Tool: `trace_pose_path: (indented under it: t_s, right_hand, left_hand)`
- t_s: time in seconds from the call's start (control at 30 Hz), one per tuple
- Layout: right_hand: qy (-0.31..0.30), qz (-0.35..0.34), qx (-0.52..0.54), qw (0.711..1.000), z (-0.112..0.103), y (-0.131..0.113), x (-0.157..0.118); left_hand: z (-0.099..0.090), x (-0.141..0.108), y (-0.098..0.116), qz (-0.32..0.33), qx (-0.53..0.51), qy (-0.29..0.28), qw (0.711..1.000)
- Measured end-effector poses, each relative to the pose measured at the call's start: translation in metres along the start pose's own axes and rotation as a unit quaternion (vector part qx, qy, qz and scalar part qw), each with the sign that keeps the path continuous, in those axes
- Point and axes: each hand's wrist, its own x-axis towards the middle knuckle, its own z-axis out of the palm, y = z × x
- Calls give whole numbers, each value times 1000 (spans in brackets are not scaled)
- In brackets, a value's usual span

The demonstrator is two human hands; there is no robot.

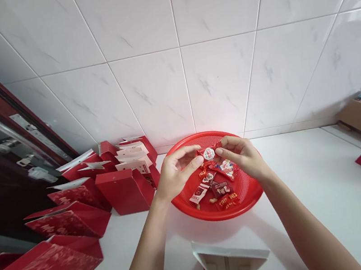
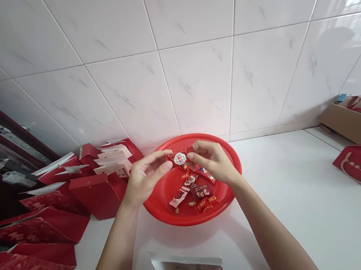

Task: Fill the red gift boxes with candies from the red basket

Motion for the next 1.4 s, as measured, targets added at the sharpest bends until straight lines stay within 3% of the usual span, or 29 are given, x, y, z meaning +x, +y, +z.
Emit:
trace_pose_path:
  t_s: [0.53,0.7,0.97,1.1,1.27,1.4]
  right_hand:
    - [12,-52,-67,996,-1,-2,-1]
    - [36,-86,-59,994,4,-1,-2]
    - [62,-65,-3,996,12,-7,-3]
    - [66,-48,10,997,9,-9,-4]
    - [77,-42,14,996,5,-8,-3]
    - [50,-21,13,998,5,-5,-2]
  left_hand:
    - [2,-1,6,35,36,6,999]
    - [7,-2,8,18,-18,48,999]
    - [19,-2,7,-29,-137,106,984]
    - [19,-4,8,-27,-111,88,990]
    - [16,-4,11,-19,-37,26,999]
    - [16,-4,10,2,-14,43,999]
